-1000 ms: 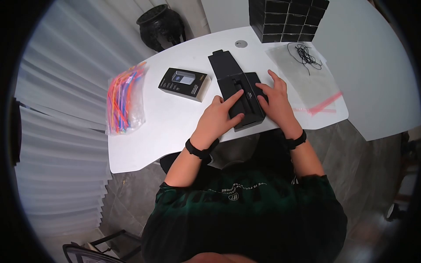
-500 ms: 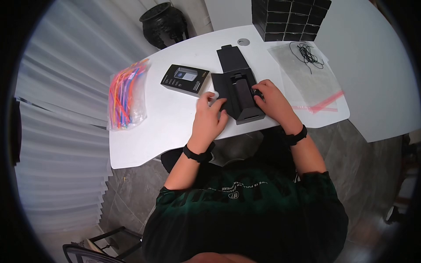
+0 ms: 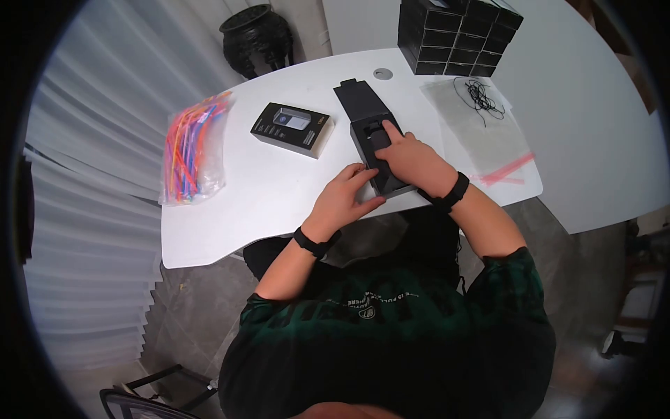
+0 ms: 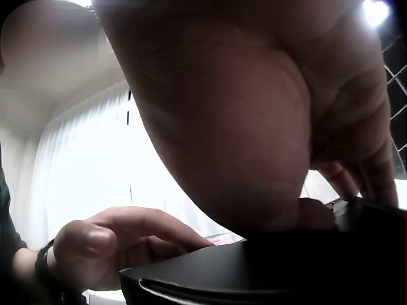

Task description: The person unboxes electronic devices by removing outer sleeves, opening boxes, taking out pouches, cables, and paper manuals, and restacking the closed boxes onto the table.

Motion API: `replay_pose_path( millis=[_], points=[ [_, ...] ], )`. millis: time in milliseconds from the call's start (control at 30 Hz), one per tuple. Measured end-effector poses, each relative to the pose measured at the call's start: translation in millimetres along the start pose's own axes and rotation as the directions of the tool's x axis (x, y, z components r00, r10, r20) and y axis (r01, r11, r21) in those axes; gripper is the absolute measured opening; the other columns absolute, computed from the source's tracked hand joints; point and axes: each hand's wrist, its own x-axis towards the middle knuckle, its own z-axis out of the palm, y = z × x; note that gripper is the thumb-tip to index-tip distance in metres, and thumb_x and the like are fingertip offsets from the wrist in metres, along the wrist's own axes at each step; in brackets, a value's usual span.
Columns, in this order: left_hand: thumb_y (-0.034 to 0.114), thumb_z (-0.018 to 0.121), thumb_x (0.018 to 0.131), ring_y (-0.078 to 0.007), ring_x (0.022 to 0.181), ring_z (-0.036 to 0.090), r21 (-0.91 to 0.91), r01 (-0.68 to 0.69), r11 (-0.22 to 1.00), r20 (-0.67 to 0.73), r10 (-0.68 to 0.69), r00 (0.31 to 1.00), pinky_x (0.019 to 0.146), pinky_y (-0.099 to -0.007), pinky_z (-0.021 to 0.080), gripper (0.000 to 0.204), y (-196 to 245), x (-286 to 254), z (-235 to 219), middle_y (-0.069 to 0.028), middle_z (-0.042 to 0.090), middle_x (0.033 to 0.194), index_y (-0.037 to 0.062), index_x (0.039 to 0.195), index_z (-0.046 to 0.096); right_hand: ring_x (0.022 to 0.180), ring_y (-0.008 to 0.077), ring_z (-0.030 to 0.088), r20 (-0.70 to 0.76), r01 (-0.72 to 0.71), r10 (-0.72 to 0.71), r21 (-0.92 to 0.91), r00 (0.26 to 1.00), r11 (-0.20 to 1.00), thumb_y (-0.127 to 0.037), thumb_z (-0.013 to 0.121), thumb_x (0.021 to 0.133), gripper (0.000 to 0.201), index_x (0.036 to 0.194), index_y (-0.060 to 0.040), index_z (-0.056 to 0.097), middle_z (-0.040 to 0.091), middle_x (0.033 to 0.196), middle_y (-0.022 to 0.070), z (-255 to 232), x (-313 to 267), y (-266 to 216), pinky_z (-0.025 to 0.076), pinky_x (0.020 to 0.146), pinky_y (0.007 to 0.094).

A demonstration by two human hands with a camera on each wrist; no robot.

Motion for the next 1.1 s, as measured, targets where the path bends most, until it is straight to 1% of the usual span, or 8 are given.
replay_pose_path(
  millis=[133,233,467,700,800,867,1000,1100],
  points=[
    [0.033,0.087,0.081,-0.0328,0.105,0.069,0.054,-0.07,0.996,-0.102,0.075,0.992,0.087,-0.0396,0.058,0.053,-10,0,10,-0.0163,0.062,0.128,0.0082,0.124,0.07,0.105,0.0422,0.07,0.147,0.058,-0.039,-0.131,0.988,0.99,-0.007,0.057,0.089,0.038,0.122,-0.0196,0.073,0.038,0.16,0.0262,-5,8,1,0.059,0.088,0.0448],
    [0.031,0.087,0.081,-0.0323,0.105,0.069,0.035,-0.086,0.996,-0.12,0.09,0.989,0.087,-0.0396,0.058,0.051,-14,-1,13,-0.0153,0.062,0.124,0.0077,0.122,0.07,0.096,0.0414,0.073,0.276,0.036,0.007,-0.149,0.961,0.988,-0.009,0.057,0.089,0.037,0.122,-0.0193,0.07,0.042,0.158,0.0239,-16,18,-2,0.059,0.086,0.0447],
    [0.03,0.087,0.082,-0.0319,0.106,0.069,0.001,-0.127,0.992,-0.149,0.125,0.981,0.088,-0.0397,0.058,0.049,-16,-1,14,-0.0147,0.062,0.123,0.0075,0.122,0.07,0.093,0.0407,0.073,0.268,0.103,-0.044,-0.208,0.962,0.973,-0.008,0.06,0.086,0.036,0.12,-0.0179,0.068,0.043,0.156,0.0233,-8,27,9,0.059,0.084,0.046],
    [0.03,0.086,0.082,-0.0306,0.108,0.068,0.028,-0.102,0.994,-0.134,0.105,0.985,0.089,-0.0389,0.058,0.05,-16,-3,15,-0.0143,0.062,0.123,0.0081,0.123,0.07,0.099,0.0438,0.071,0.299,0.019,-0.003,-0.051,0.954,0.999,-0.004,0.063,0.085,0.036,0.12,-0.0161,0.066,0.038,0.159,0.0223,-7,25,7,0.058,0.086,0.0463],
    [0.03,0.086,0.082,-0.0306,0.107,0.068,0.027,-0.107,0.994,-0.141,0.109,0.984,0.089,-0.0389,0.057,0.05,-17,-2,15,-0.0144,0.061,0.123,0.0082,0.124,0.07,0.12,0.0464,0.063,0.25,0.008,-0.001,-0.024,0.968,1.0,-0.003,0.064,0.084,0.035,0.117,-0.0158,0.066,0.039,0.159,0.0212,-1,21,13,0.055,0.095,0.0471],
    [0.03,0.086,0.082,-0.0306,0.106,0.067,0.034,-0.104,0.994,-0.146,0.108,0.983,0.089,-0.0389,0.057,0.05,-17,-4,14,-0.0144,0.061,0.122,0.0083,0.124,0.07,0.138,0.0486,0.048,-0.015,0.213,-0.219,-0.189,0.976,0.959,0.0,0.066,0.081,0.033,0.111,-0.0146,0.065,0.039,0.16,0.02,4,16,22,0.048,0.107,0.0501],
    [0.031,0.087,0.081,-0.0311,0.105,0.066,0.064,-0.134,0.989,-0.178,0.143,0.973,0.088,-0.0396,0.056,0.051,-18,-2,13,-0.0145,0.061,0.12,0.0086,0.124,0.07,0.149,0.0447,0.036,-0.179,0.321,-0.324,-0.046,0.929,0.946,0.004,0.068,0.08,0.031,0.106,-0.0112,0.06,0.049,0.151,0.0204,-20,18,35,0.038,0.116,0.0533],
    [0.029,0.087,0.081,-0.032,0.104,0.065,0.064,-0.141,0.988,-0.164,0.15,0.975,0.089,-0.0398,0.055,0.05,-15,0,10,-0.0145,0.061,0.119,0.0081,0.123,0.07,0.142,0.0401,0.046,-0.285,0.252,-0.224,0.065,0.932,0.966,-0.004,0.067,0.089,0.02,0.108,-0.0088,0.061,0.055,0.146,0.019,-41,11,36,0.041,0.112,0.054]
  ],
)
